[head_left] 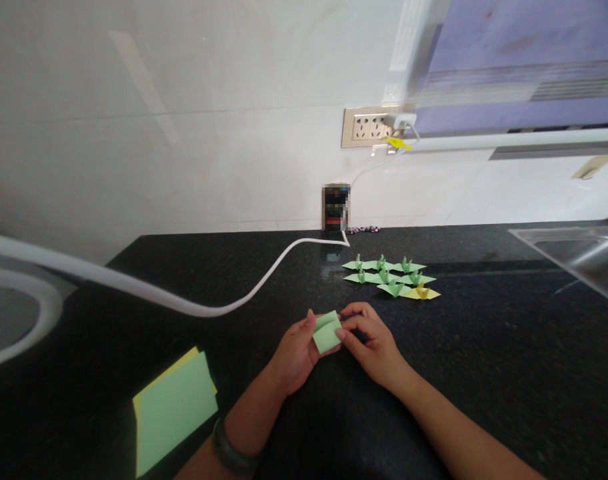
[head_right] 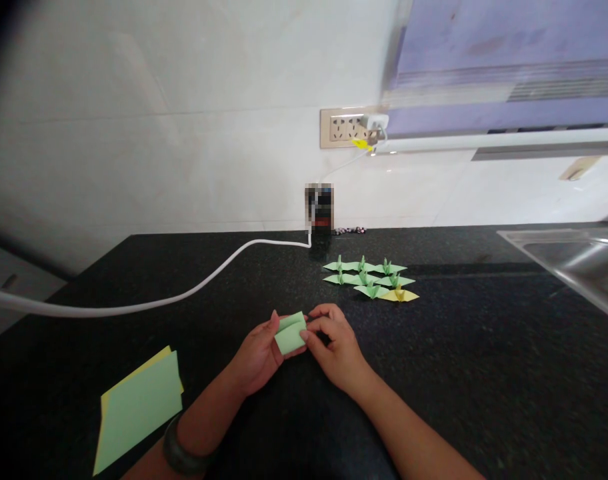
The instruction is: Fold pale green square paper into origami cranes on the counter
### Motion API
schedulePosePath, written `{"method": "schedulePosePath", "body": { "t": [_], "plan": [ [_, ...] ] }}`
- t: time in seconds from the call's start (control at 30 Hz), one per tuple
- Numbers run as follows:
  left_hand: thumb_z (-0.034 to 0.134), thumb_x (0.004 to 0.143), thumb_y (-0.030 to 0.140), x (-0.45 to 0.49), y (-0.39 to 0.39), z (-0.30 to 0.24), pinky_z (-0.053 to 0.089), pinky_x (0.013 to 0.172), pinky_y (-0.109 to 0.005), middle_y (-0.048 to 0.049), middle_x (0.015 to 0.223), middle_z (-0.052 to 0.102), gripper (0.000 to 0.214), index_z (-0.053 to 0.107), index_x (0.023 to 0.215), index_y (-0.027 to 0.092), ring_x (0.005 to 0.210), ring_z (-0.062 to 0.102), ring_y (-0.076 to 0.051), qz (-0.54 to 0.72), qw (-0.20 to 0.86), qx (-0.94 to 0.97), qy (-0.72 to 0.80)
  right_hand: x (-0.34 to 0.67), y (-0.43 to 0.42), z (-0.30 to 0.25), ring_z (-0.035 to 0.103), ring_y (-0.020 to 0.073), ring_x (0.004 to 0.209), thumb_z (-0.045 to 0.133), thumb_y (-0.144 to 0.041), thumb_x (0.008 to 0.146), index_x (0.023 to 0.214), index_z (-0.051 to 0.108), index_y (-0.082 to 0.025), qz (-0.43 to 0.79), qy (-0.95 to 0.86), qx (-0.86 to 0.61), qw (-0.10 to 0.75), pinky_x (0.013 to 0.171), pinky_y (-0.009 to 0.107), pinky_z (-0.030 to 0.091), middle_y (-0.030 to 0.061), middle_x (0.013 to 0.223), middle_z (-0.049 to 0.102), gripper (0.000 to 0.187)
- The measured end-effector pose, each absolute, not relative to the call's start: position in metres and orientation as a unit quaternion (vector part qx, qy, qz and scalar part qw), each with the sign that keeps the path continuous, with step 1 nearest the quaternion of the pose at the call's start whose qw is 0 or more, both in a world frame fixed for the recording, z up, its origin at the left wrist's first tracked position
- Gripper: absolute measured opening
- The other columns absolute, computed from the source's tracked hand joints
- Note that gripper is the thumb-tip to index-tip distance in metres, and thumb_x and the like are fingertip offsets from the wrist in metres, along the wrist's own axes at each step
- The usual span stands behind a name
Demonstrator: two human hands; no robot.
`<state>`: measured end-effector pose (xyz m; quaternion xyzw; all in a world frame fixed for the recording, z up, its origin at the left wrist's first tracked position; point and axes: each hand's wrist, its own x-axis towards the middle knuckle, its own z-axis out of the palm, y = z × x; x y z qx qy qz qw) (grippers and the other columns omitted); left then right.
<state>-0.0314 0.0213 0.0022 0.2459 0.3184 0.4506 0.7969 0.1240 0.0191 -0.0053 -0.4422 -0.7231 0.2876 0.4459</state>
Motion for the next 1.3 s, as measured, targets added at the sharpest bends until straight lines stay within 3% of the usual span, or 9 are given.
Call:
{"method": "schedulePosePath", "body": {
  "t": [0.1,0.23,0.8,1.1,1.3],
  "plan": [
    [0.049,0.076,0.042,-0.0307,0.0201,-0.0014,0.043,0.076,-0.036,-0.0112,0.097,0.06,0.038,0.058,0.097,0.011,0.086,0.056,-0.02,0.454,0.79,0.28,0.302,0.1235,0.0186,-0.0069,0.049,0.0156,0.085,0.052,-0.019,0.077,0.071,0.057,-0.017,0.289,-0.708,-0.459,0.452,0.076,0.031,0.041,0.0054,0.089,0.048,0.007],
    [0.062,0.069,0.027,-0.0295,0.0182,-0.0038,0.039,0.084,-0.035,-0.0077,0.093,0.061,0.034,0.058,0.099,0.013,0.085,0.055,-0.018,0.435,0.753,0.364,0.332,0.1219,0.018,-0.0072,0.05,0.0147,0.08,0.053,-0.02,0.076,0.068,0.054,-0.018,0.294,-0.692,-0.465,0.468,0.072,0.029,0.042,0.0042,0.083,0.049,0.008],
    [0.056,0.072,0.032,-0.0269,0.0176,-0.0002,0.044,0.078,-0.035,-0.0068,0.086,0.063,0.03,0.061,0.093,0.012,0.08,0.057,-0.018,0.419,0.729,0.388,0.377,0.118,0.0156,-0.0043,0.05,0.013,0.07,0.052,-0.023,0.076,0.066,0.052,-0.018,0.305,-0.676,-0.473,0.477,0.063,0.026,0.043,0.0027,0.077,0.051,0.011],
    [0.056,0.072,0.033,-0.0267,0.0176,-0.002,0.045,0.074,-0.034,-0.0065,0.083,0.064,0.03,0.062,0.095,0.014,0.078,0.058,-0.018,0.417,0.729,0.387,0.381,0.1175,0.0155,-0.0069,0.051,0.0136,0.071,0.051,-0.024,0.078,0.081,0.054,-0.019,0.34,-0.646,-0.479,0.488,0.06,0.025,0.044,0.003,0.078,0.052,0.007],
    [0.054,0.074,0.031,-0.0275,0.0174,-0.0025,0.046,0.073,-0.033,-0.0074,0.084,0.063,0.03,0.061,0.097,0.012,0.078,0.057,-0.017,0.397,0.738,0.401,0.37,0.119,0.016,-0.0061,0.051,0.0132,0.069,0.052,-0.024,0.077,0.078,0.058,-0.019,0.346,-0.645,-0.47,0.493,0.06,0.025,0.043,0.0028,0.076,0.053,0.008]
  ]
}}
